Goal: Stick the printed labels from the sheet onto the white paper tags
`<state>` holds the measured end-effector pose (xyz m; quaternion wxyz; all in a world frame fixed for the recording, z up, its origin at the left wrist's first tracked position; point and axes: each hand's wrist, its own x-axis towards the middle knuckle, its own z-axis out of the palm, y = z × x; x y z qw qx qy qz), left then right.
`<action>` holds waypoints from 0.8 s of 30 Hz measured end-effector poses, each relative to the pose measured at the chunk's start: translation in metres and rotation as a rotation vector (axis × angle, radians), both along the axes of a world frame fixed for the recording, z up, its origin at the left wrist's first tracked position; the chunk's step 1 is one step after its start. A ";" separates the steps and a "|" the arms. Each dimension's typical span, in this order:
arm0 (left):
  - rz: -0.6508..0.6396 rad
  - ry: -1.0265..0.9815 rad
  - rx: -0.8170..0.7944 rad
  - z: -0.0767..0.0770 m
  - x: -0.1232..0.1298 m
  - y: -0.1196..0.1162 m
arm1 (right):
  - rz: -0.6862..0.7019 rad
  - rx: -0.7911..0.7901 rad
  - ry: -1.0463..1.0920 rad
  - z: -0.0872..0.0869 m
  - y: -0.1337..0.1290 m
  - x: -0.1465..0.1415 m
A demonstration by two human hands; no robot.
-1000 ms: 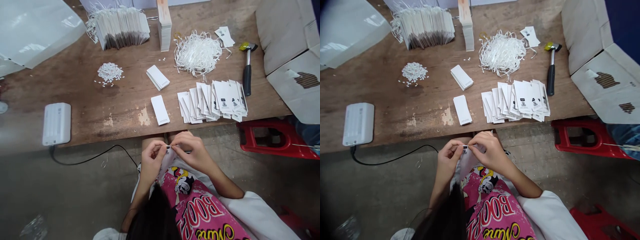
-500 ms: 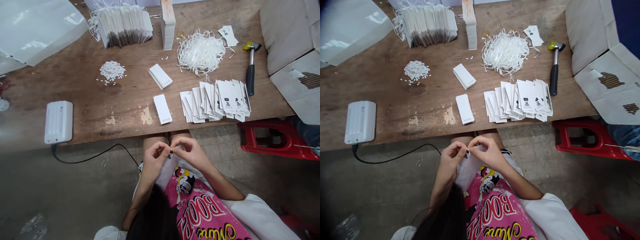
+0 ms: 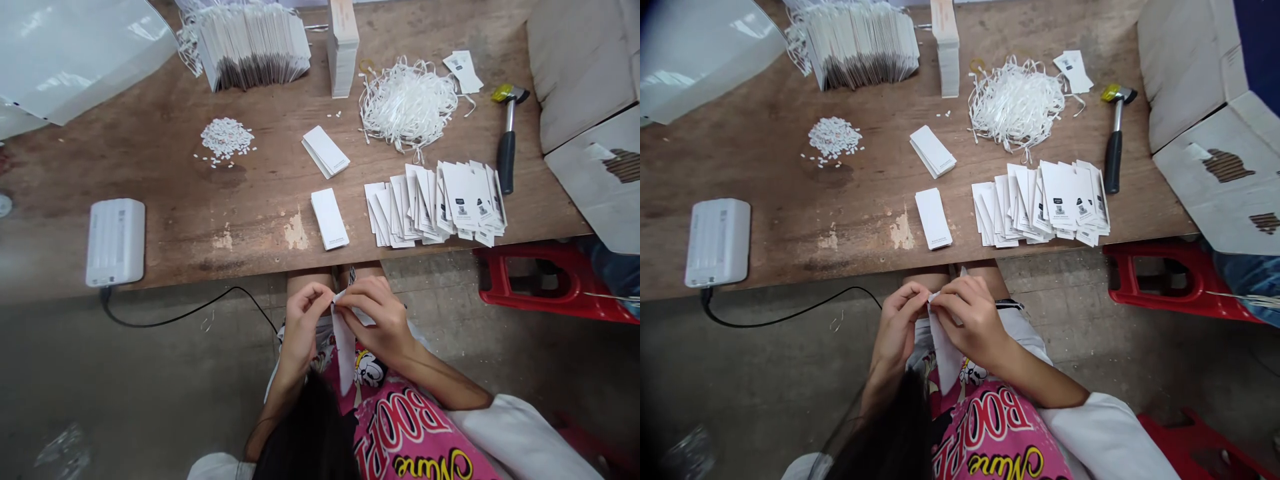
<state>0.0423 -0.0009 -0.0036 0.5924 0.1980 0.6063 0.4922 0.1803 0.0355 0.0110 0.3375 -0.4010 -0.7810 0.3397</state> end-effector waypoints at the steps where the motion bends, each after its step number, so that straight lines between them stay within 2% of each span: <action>1: -0.003 -0.024 -0.013 0.000 -0.002 0.001 | 0.058 -0.073 0.016 0.004 0.005 0.002; 5: 0.005 -0.014 0.012 -0.001 -0.007 0.004 | 0.265 -0.425 0.054 0.014 0.027 0.007; 7: -0.036 -0.029 0.048 -0.002 -0.008 0.004 | 0.273 -0.474 0.002 0.014 0.035 0.007; 11: -0.108 -0.058 0.043 -0.004 -0.011 0.006 | 0.273 -0.353 -0.087 0.007 0.038 0.001; 14: -0.167 -0.042 -0.011 -0.009 -0.018 0.008 | 0.341 -0.252 -0.133 0.003 0.032 -0.001; 18: -0.287 -0.131 -0.106 -0.017 -0.028 0.007 | 0.466 -0.142 -0.267 0.006 0.026 0.001; 21: -0.400 -0.153 -0.158 -0.017 -0.031 0.008 | 0.584 -0.152 -0.266 0.018 0.030 0.006; 24: -0.431 -0.033 -0.155 -0.013 -0.030 0.012 | 0.627 -0.266 -0.070 0.034 0.046 0.012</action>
